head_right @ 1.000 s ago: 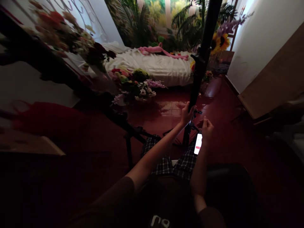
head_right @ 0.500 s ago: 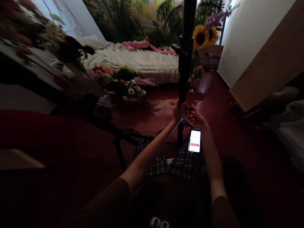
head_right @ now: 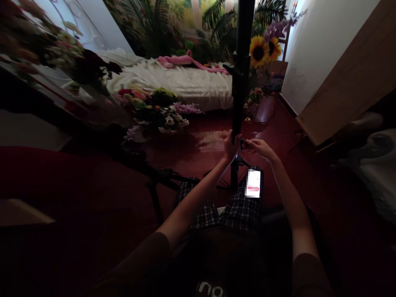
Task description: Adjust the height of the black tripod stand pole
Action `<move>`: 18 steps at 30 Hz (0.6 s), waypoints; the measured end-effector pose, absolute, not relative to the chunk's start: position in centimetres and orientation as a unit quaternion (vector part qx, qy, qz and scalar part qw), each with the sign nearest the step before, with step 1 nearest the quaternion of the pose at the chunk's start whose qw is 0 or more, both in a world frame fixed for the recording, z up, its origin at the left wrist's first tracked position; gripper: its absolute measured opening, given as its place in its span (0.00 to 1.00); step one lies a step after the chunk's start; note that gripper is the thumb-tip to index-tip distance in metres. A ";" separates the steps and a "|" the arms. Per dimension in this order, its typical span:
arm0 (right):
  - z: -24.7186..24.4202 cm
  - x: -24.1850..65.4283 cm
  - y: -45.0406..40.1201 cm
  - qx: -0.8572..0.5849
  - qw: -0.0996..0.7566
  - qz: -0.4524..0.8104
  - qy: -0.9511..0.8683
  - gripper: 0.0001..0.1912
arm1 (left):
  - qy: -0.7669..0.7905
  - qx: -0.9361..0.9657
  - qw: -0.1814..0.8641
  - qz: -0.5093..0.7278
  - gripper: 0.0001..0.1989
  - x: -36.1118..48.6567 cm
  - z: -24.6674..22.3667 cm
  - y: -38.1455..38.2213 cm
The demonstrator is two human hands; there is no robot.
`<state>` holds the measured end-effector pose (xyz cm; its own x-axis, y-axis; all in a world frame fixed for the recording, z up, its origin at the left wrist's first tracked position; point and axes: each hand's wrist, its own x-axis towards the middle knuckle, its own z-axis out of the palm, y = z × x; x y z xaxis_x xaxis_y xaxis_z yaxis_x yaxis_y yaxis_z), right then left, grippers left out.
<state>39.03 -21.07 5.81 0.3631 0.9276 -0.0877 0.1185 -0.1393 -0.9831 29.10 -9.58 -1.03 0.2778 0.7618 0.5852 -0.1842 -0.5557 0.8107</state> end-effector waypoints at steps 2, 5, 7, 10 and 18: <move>5.7 39.3 -21.4 -0.671 0.497 0.264 -0.482 0.21 | 0.211 0.680 0.424 0.560 0.13 29.0 -0.9 -9.7; 5.4 39.1 -22.0 -0.695 0.453 0.038 -0.558 0.16 | 0.210 0.679 0.429 0.557 0.13 28.9 -0.7 -9.7; 5.2 38.8 -22.4 -0.700 0.396 -0.063 -0.591 0.12 | 0.209 0.680 0.429 0.556 0.13 28.9 -0.8 -9.7; 5.4 38.2 -23.0 -0.698 0.316 -0.129 -0.630 0.12 | 0.206 0.688 0.418 0.557 0.12 29.0 -1.0 -9.6; 15.6 34.6 -20.5 -0.629 0.427 -0.254 -0.598 0.40 | 0.204 0.701 0.428 0.533 0.12 29.0 -1.0 -9.6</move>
<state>34.63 -20.45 15.60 0.1562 0.5355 0.8300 0.9690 0.0797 -0.2338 28.95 -9.57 -1.02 0.3483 0.7418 0.5730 -0.1704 -0.5510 0.8169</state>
